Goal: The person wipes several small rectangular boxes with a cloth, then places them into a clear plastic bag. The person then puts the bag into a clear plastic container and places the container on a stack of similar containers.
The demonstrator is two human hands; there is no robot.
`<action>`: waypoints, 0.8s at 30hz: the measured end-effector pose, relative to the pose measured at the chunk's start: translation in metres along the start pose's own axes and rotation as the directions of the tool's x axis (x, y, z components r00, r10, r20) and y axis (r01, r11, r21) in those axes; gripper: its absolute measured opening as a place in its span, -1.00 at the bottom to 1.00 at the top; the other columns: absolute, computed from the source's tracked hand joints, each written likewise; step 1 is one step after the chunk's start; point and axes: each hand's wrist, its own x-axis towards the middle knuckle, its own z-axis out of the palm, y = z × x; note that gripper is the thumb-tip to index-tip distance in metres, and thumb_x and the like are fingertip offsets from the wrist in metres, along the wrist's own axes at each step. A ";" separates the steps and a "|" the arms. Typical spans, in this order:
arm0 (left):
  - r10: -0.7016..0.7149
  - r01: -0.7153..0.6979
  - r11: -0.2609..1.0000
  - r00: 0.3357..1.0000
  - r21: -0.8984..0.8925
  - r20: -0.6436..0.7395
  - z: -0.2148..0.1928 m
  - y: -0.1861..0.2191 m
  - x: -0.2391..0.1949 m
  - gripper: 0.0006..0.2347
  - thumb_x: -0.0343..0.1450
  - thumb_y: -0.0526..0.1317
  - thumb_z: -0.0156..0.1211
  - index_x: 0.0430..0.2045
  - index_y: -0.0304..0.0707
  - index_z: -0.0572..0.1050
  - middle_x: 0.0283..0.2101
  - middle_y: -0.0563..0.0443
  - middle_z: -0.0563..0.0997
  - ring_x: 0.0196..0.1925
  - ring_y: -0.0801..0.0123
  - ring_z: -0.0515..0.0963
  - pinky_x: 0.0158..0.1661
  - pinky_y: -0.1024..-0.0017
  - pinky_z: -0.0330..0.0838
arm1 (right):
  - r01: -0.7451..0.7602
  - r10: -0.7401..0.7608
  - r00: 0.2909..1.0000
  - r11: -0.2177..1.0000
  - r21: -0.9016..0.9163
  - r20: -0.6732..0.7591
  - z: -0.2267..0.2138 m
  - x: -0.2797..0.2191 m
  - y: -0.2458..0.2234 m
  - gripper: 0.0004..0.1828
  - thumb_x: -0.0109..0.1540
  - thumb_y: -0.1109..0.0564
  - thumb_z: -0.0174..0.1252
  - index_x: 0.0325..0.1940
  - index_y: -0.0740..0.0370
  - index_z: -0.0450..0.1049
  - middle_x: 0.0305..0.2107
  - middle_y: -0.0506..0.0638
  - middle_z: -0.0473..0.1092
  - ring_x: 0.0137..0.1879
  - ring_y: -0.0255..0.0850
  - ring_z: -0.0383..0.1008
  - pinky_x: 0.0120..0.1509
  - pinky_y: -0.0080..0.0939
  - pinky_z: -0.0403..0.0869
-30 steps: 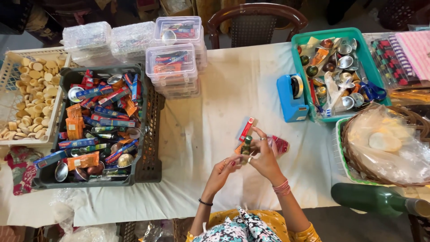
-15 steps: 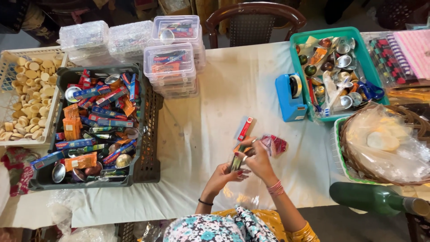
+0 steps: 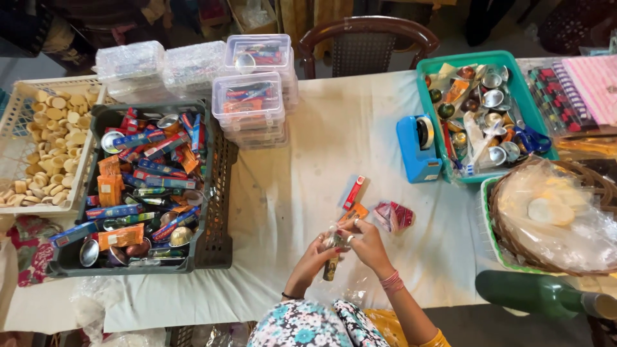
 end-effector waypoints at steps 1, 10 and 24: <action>0.007 -0.007 1.000 1.000 0.000 -0.001 -0.003 0.000 -0.003 -0.50 0.43 -0.41 0.15 0.30 -0.28 0.21 0.04 -0.03 0.63 -0.02 0.34 0.71 0.01 0.36 0.61 | 0.005 -0.005 1.000 1.000 -0.001 0.005 -0.003 0.001 0.003 -0.87 0.20 0.23 0.26 -0.24 0.37 0.57 -0.14 0.06 0.58 -0.02 -0.28 0.59 0.09 -0.27 0.53; -0.149 0.129 0.965 0.986 0.227 0.073 -0.009 0.001 -0.010 -0.61 0.42 -0.33 0.18 0.15 -0.16 0.33 -0.08 -0.10 0.67 -0.14 0.36 0.70 -0.22 0.45 0.57 | -0.105 0.105 0.994 0.960 -0.260 -0.016 -0.024 0.011 0.003 -0.80 0.19 0.12 0.31 -0.19 0.30 0.62 -0.40 -0.04 0.60 -0.31 -0.37 0.58 -0.20 -0.34 0.52; -0.238 0.228 0.964 0.969 0.134 0.067 -0.002 0.022 -0.016 -0.55 0.39 -0.43 0.23 0.20 -0.35 0.30 -0.13 -0.22 0.66 -0.11 0.23 0.72 -0.07 0.37 0.63 | -0.173 0.158 0.985 0.929 -0.327 -0.070 -0.033 0.013 0.013 -0.82 0.15 0.12 0.35 -0.28 0.30 0.65 -0.46 -0.06 0.53 -0.39 -0.42 0.42 -0.28 -0.34 0.42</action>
